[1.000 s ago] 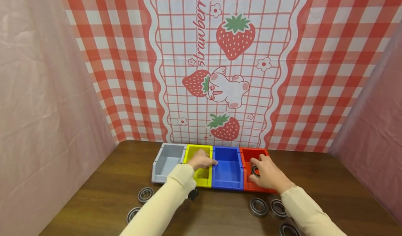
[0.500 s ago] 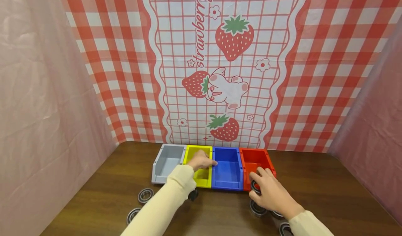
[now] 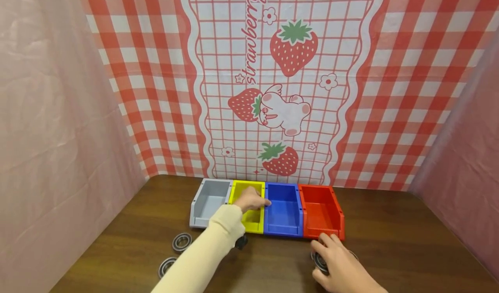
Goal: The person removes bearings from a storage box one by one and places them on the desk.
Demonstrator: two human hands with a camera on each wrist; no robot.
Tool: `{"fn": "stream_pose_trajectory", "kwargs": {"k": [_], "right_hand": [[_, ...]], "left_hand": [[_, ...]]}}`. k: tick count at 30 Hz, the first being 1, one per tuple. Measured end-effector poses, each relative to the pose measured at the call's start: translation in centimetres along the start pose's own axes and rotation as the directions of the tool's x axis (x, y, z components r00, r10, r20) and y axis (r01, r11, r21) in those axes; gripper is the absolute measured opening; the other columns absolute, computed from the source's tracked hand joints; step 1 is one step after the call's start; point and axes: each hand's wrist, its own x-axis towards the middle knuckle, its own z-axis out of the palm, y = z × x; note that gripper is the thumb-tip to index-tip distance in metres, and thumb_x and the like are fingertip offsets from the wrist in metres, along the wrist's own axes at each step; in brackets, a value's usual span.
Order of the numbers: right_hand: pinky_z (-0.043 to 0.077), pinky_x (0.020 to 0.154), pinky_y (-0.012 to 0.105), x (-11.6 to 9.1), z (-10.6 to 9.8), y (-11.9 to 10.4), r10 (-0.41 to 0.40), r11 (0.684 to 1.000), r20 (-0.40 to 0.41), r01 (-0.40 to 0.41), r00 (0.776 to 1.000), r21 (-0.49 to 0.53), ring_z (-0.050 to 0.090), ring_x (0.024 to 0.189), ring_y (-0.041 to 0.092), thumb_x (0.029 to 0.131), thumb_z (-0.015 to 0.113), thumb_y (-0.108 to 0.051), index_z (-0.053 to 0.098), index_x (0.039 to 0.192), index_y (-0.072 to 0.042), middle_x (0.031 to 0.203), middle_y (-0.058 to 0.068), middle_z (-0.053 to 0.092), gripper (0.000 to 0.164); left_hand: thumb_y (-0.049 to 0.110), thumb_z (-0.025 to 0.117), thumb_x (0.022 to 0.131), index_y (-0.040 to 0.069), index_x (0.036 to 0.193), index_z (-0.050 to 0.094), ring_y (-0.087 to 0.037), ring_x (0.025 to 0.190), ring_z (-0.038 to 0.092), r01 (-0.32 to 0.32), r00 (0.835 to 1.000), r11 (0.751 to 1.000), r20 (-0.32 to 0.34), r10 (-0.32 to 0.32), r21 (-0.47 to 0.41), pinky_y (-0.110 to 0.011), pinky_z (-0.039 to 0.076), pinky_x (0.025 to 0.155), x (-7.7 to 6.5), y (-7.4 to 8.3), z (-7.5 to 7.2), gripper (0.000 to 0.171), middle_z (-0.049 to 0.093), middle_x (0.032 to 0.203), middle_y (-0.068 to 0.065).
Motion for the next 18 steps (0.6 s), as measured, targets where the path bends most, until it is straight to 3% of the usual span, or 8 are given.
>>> {"fn": "stream_pose_trajectory", "kwargs": {"k": [2,5,8,11,13,15,18], "right_hand": [[0.055,0.076,0.036,-0.4,0.2,0.0,0.008,1.000,0.062,-0.008,0.998,-0.002,0.051,0.096,0.013,0.065,0.081,-0.031,0.065,0.104,-0.019,0.104,-0.006,0.057,0.044],[0.052,0.071,0.032,-1.0,0.8,0.2,-0.041,0.999,0.059,0.043,0.997,-0.024,0.048,0.089,0.011,0.063,0.081,-0.031,0.062,0.101,-0.023,0.098,-0.011,0.053,0.043],[0.054,0.074,0.037,-1.3,0.9,0.3,-0.025,1.000,0.124,0.024,0.992,0.013,0.051,0.093,0.015,0.064,0.080,-0.032,0.063,0.105,-0.019,0.102,-0.007,0.055,0.046],[0.053,0.080,0.053,-1.4,0.8,0.4,0.022,0.996,0.229,-0.043,0.973,0.084,0.057,0.103,0.030,0.067,0.079,-0.031,0.064,0.109,-0.011,0.112,0.006,0.060,0.049],[0.049,0.083,0.064,-1.3,0.7,0.3,0.059,0.985,0.314,-0.106,0.947,0.134,0.057,0.108,0.042,0.069,0.079,-0.031,0.063,0.113,-0.006,0.119,0.017,0.060,0.052],[0.046,0.084,0.067,-1.2,0.7,0.3,0.075,0.977,0.370,-0.143,0.926,0.159,0.056,0.109,0.045,0.070,0.078,-0.030,0.063,0.114,-0.005,0.123,0.022,0.059,0.053],[0.047,0.083,0.067,-1.1,0.6,0.2,0.073,0.973,0.401,-0.154,0.913,0.174,0.058,0.108,0.044,0.071,0.078,-0.029,0.063,0.115,-0.004,0.123,0.023,0.058,0.053]], "left_hand": [[0.020,0.078,0.077,0.003,0.075,0.052,-0.014,0.051,0.042,0.004,1.000,1.000,0.002,-0.004,-0.007,-0.025,0.036,0.050,0.0,0.0,0.0,0.031,0.047,0.063,-0.004],[0.020,0.078,0.077,0.004,0.074,0.051,-0.015,0.052,0.042,0.010,1.000,1.000,0.003,-0.010,-0.014,-0.025,0.037,0.051,0.2,-0.1,0.1,0.031,0.045,0.059,-0.003],[0.021,0.078,0.077,0.004,0.075,0.052,-0.015,0.052,0.043,0.014,1.000,1.000,-0.001,-0.014,-0.010,-0.025,0.037,0.050,0.4,-0.2,0.1,0.031,0.045,0.058,-0.002],[0.020,0.078,0.077,0.002,0.075,0.054,-0.015,0.051,0.043,0.028,1.000,0.999,0.005,-0.028,-0.020,-0.024,0.036,0.050,0.4,-0.1,0.1,0.031,0.046,0.057,-0.003],[0.020,0.078,0.077,0.001,0.077,0.054,-0.015,0.051,0.044,0.035,0.999,0.999,0.006,-0.035,-0.022,-0.024,0.036,0.049,0.3,0.0,0.0,0.031,0.046,0.058,-0.003],[0.019,0.078,0.076,0.000,0.077,0.055,-0.015,0.051,0.045,0.040,0.999,0.999,0.007,-0.040,-0.018,-0.024,0.037,0.049,0.1,0.2,-0.1,0.029,0.048,0.059,-0.004],[0.019,0.079,0.076,0.000,0.080,0.057,-0.016,0.054,0.049,0.036,0.999,0.999,-0.005,-0.036,0.001,-0.024,0.040,0.051,0.2,0.2,-0.1,0.030,0.053,0.064,-0.006]]}}
